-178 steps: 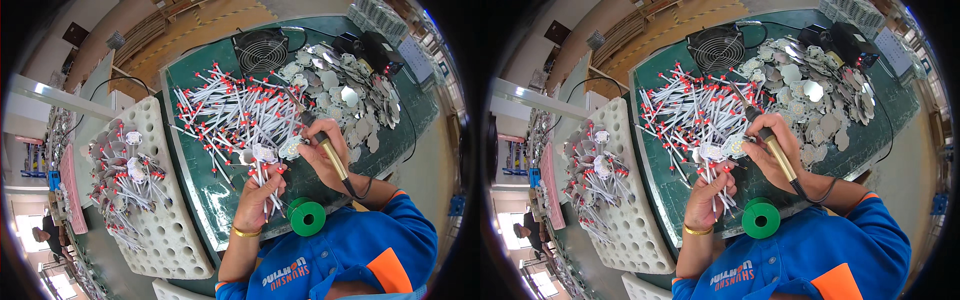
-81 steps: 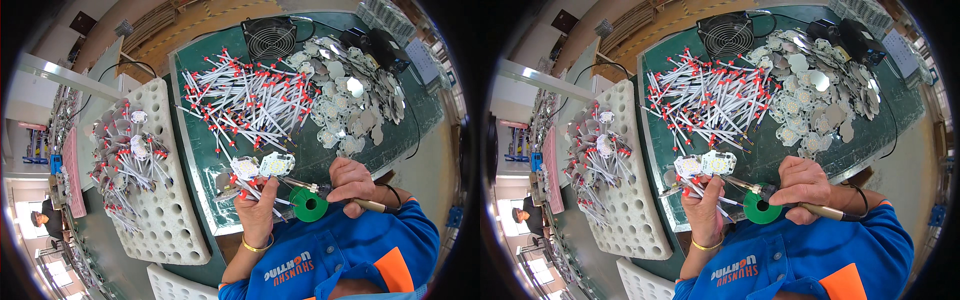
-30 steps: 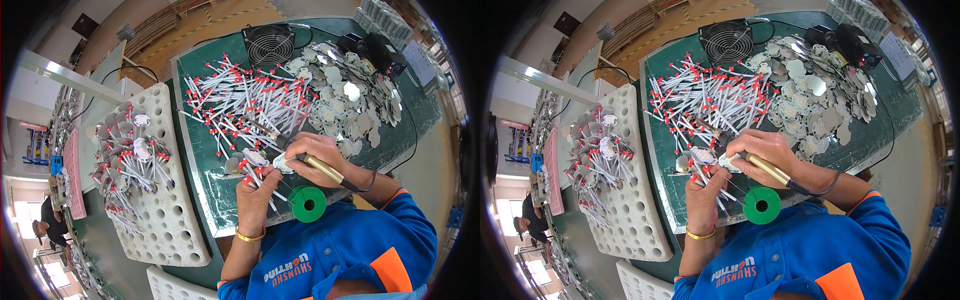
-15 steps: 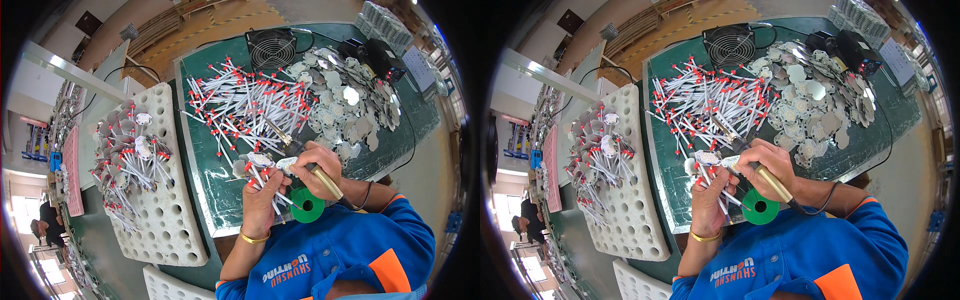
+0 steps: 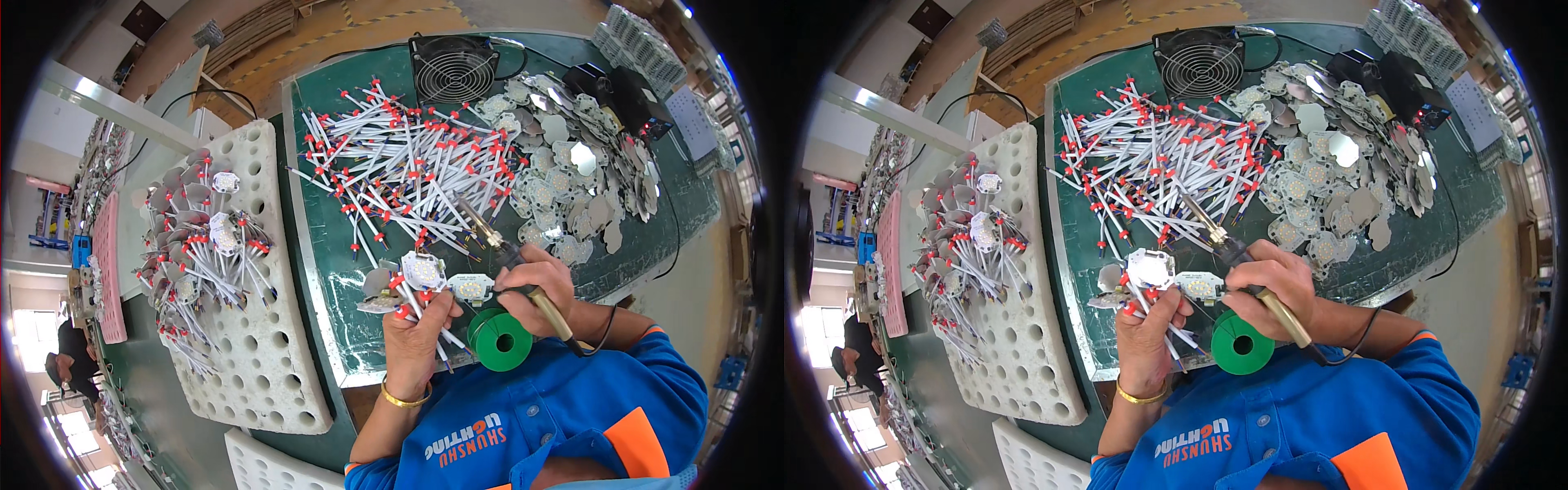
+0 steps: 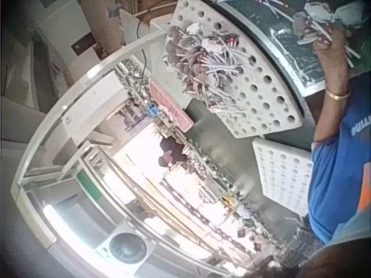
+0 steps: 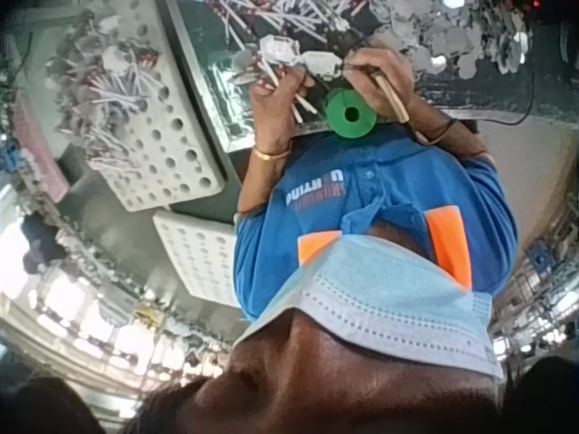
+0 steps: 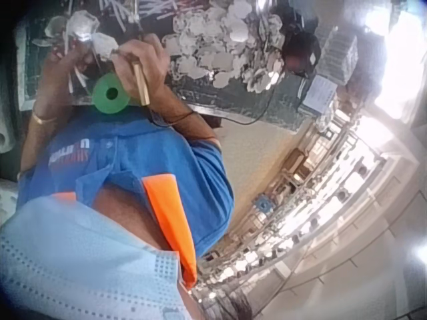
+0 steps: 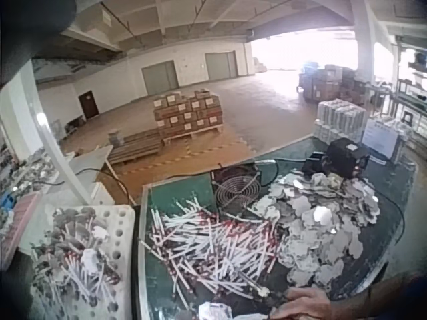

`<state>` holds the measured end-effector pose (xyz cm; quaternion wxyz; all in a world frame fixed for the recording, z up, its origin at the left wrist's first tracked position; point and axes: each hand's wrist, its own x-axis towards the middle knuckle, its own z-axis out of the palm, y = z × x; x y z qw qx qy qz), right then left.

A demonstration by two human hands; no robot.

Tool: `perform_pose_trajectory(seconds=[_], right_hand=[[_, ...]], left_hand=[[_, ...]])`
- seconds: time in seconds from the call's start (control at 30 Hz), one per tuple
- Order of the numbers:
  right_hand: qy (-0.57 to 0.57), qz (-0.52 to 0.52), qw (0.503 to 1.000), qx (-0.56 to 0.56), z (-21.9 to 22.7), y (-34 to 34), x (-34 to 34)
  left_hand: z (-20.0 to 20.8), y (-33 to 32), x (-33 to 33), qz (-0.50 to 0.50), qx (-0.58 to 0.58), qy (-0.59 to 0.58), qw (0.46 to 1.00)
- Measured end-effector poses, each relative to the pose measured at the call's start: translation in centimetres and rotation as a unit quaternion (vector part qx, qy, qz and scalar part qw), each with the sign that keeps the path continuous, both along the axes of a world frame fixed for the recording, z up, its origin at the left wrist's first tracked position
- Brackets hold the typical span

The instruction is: The person solders wire leads onto LED circuit boards using a soldering iron by hand.

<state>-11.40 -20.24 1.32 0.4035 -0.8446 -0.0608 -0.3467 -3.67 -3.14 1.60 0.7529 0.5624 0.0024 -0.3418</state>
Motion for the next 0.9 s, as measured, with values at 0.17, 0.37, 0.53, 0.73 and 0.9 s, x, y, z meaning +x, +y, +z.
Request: perform_pose_trajectory(seconds=[0.17,0.37,0.53,0.73,0.9], right_hand=[[0.002,0.071,0.997,0.007,0.6,-1.6,-1.6],[-0.062,0.164,0.984,0.041,1.0,-2.3,-2.0],[-0.056,0.215,0.973,0.065,1.7,-2.5,-2.5],[-0.047,0.233,0.967,0.094,1.9,-2.4,-2.8],[-0.041,0.233,0.967,0.09,2.0,-2.1,-2.9]], left_hand=[[0.5,0.5,-0.5,-0.017,0.022,-0.021,0.999],[1.0,0.4,-0.7,-0.012,0.015,-0.024,1.0],[1.1,1.0,-0.7,-0.038,0.005,-0.033,0.999],[1.4,1.1,-0.8,-0.04,0.038,-0.036,0.998],[1.7,0.9,-1.0,-0.033,0.058,-0.038,0.997]])
